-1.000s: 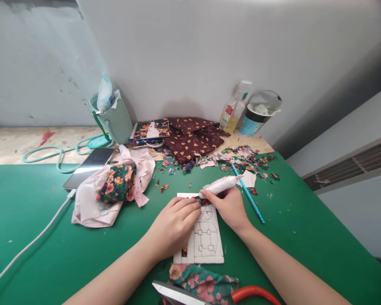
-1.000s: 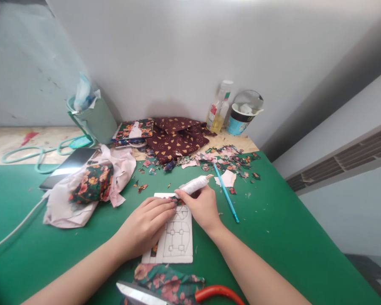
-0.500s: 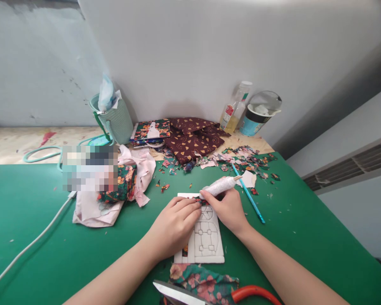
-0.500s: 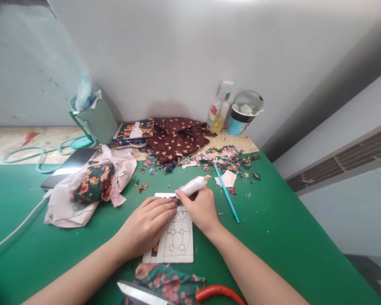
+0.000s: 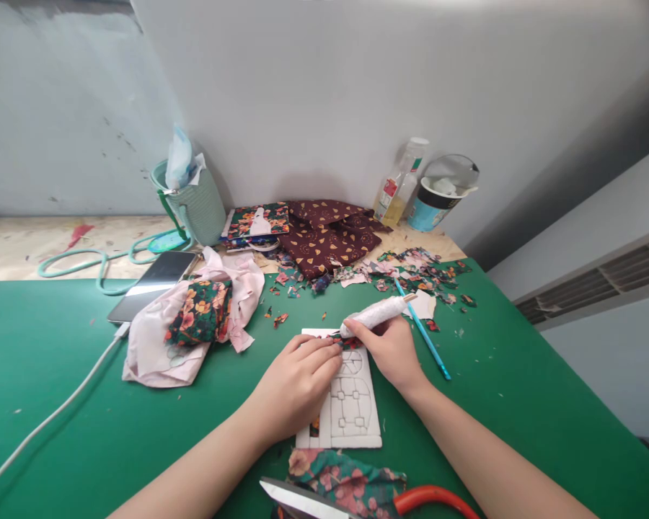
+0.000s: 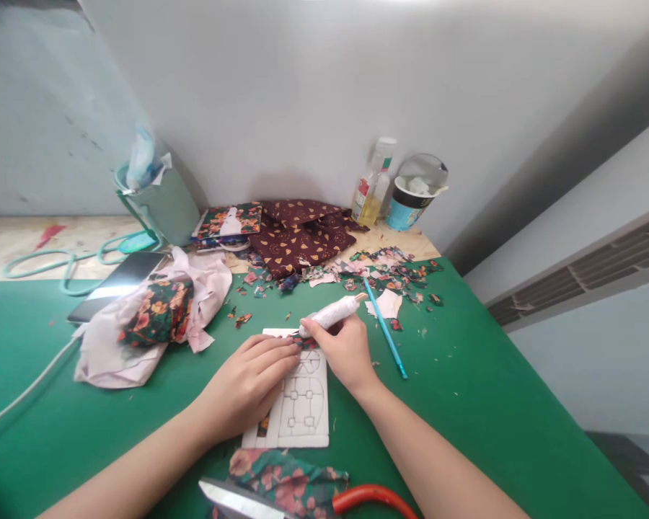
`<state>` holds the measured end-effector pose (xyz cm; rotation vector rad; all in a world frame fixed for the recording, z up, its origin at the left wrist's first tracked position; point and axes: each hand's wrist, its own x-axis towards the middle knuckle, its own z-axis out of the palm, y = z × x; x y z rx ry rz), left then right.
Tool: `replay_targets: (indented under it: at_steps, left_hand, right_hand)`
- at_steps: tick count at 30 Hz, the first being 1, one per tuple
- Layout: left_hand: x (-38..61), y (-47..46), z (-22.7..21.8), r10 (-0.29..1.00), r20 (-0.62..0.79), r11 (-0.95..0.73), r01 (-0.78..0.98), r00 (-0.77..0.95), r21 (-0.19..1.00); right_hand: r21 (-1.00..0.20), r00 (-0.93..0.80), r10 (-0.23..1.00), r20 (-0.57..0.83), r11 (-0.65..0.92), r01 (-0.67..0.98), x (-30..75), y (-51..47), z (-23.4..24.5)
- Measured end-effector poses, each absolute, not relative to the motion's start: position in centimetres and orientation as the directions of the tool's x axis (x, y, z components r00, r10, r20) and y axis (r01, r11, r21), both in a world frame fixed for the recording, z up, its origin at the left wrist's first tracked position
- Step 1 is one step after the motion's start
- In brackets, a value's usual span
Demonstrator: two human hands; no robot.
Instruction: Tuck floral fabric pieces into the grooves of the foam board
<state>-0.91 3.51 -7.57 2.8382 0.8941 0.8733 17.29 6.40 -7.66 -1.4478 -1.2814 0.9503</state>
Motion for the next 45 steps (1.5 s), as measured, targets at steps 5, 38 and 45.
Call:
replay_targets:
  at_steps: [5,38,45]
  left_hand:
    - [-0.89,3.51,-7.52,0.543,0.505,-0.831,0.516,0.672,0.206]
    - [-0.86,3.50,-7.21,0.555,0.502,-0.827,0.506,0.663,0.245]
    - [-0.79,3.55,-7.20,0.559,0.503,-0.825,0.506,0.660,0.252]
  right_hand:
    - [-0.951,0.131,0.991,0.032,-0.010,0.308,17.35,6.37,-7.75]
    - [-0.949,0.144,0.986,0.082,0.033,0.314,17.73,6.25,-7.51]
    - [-0.933,0.146,0.984,0.103,0.045,0.356,17.82,6.22,-7.48]
